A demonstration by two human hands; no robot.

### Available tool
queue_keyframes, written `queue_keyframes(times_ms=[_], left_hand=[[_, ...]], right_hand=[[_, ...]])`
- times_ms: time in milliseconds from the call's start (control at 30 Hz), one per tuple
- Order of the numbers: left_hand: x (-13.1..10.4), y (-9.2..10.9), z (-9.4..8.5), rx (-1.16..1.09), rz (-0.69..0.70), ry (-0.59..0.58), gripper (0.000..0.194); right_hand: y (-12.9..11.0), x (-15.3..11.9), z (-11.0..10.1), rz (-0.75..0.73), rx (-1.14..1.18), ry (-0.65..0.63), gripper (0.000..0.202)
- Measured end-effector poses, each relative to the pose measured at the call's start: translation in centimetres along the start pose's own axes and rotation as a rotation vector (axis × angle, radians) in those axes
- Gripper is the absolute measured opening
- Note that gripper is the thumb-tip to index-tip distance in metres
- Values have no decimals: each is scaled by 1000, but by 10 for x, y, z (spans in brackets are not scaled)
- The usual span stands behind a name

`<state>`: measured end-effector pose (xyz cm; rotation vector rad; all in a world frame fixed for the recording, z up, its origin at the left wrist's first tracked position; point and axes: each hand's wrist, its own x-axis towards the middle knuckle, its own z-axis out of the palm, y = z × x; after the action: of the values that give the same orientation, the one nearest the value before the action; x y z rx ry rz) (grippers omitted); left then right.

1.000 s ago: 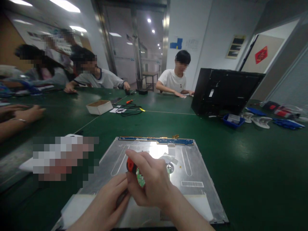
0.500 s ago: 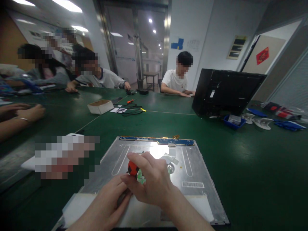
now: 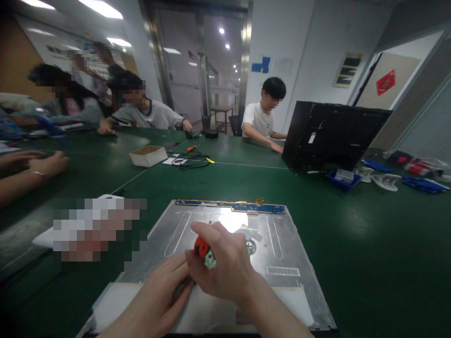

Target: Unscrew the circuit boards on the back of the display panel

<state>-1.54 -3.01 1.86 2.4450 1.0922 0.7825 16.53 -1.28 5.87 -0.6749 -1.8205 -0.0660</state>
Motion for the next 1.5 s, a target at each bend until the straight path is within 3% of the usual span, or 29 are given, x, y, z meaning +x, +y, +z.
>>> queue_keyframes(times_ms=[200,500,833,1167,1500], left_hand=[[-2,-1,2,5,25,21,21],[-1,1,1,-5,-13,-12,21],[0,0,0,-2,5,31,22],[-1,0,0,-7,-9,-13,22],[0,2,-1,-28,-18,19,23]], right_hand=[[0,1,-1,-19,-16,-13,31],[-1,1,-7,26,97,-81,53],[1,2,-1,-21,14,-8,32],[-1,2,-6,32,116,-84,52],[1,2,-1,-5,43,-23,38]])
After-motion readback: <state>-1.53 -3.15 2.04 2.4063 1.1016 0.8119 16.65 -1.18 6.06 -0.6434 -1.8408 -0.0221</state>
